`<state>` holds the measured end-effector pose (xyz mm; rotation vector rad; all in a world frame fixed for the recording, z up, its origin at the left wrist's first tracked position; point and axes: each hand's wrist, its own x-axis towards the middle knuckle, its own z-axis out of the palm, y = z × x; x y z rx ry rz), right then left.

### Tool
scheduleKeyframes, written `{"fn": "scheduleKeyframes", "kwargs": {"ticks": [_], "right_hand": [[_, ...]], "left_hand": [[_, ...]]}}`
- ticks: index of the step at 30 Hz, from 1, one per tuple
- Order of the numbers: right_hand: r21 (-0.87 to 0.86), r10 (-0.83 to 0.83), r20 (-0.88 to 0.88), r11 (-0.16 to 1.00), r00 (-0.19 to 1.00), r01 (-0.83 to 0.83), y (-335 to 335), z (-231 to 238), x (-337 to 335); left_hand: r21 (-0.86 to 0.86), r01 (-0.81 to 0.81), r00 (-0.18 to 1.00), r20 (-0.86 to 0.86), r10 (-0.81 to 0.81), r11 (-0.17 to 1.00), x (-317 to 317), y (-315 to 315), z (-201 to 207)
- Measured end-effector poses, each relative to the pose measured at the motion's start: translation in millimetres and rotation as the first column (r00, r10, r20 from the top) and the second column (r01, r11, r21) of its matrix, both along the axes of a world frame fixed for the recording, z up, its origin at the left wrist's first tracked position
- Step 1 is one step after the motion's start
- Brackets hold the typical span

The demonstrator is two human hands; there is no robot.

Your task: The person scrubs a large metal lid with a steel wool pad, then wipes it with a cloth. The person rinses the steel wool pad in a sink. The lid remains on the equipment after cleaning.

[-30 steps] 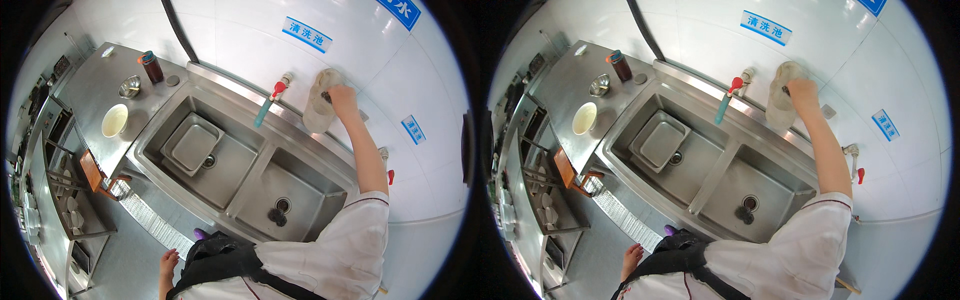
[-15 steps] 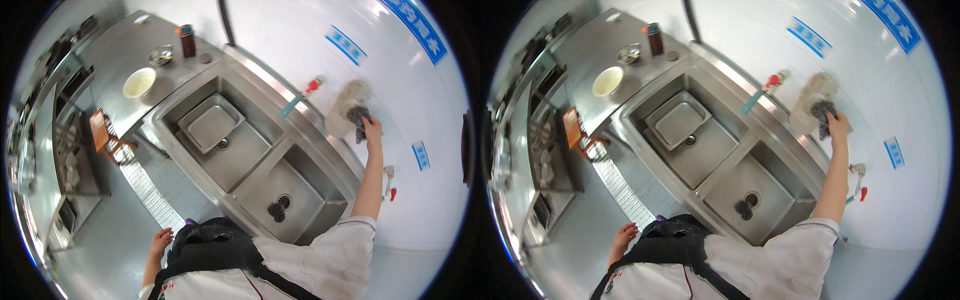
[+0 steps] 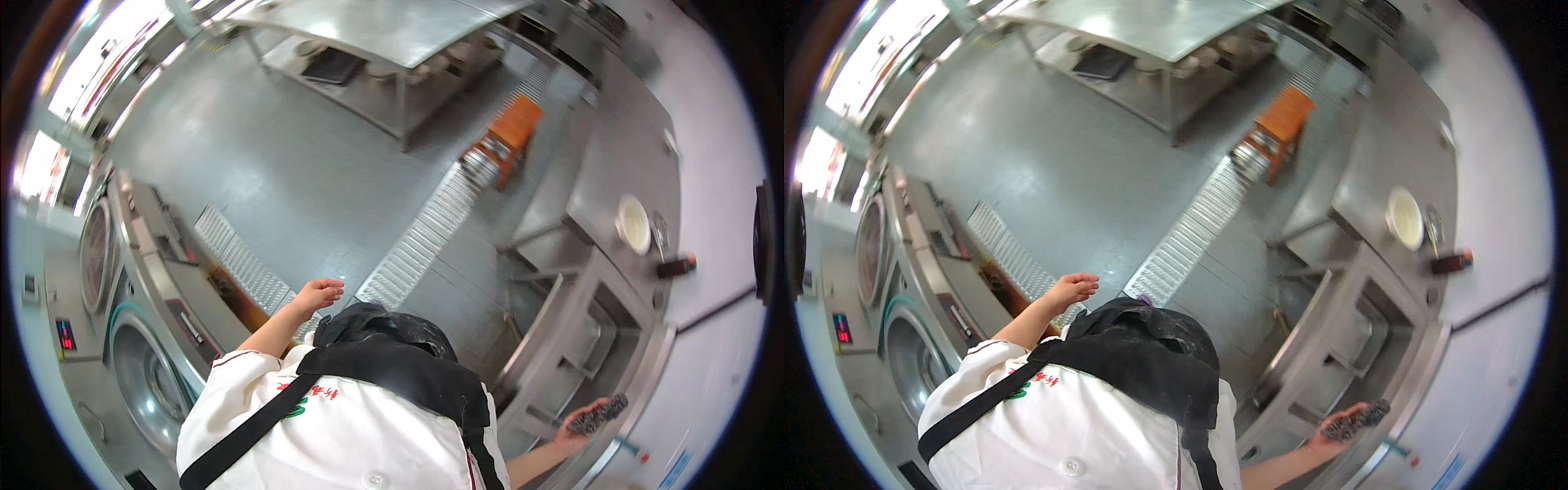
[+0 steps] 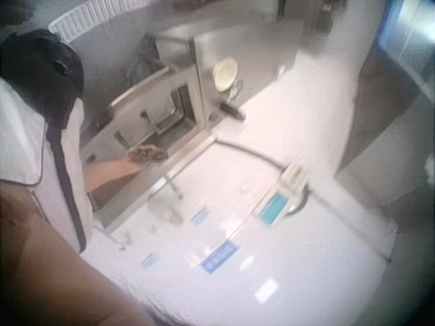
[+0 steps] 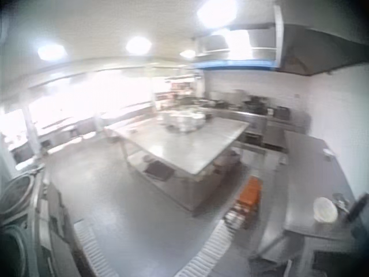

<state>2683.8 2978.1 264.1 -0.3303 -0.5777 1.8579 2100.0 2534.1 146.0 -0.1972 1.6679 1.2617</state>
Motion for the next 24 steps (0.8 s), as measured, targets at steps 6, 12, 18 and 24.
{"fn": "scheduleKeyframes", "kwargs": {"ticks": [6,12,18,24], "right_hand": [[-0.458,0.39,0.117,0.837,0.913,-0.299,-12,2,-387],[-0.203,0.739,0.508,0.601,0.442,-0.773,-113,6,-727],[-0.32,0.947,0.321,0.08,-0.028,-0.944,-285,37,-1032],[-0.351,0.899,0.324,-0.175,-0.295,-0.92,-449,42,-1248]], "left_hand": [[0.008,-0.406,0.913,-0.021,0.407,0.914,-76,-102,8],[0.116,-0.545,0.831,-0.055,0.553,0.83,-206,-153,18],[-0.022,-0.934,0.35,-0.264,0.899,0.357,-164,-346,-82],[-0.448,-0.771,-0.451,-0.121,0.885,-0.454,-26,-367,-79]]}}
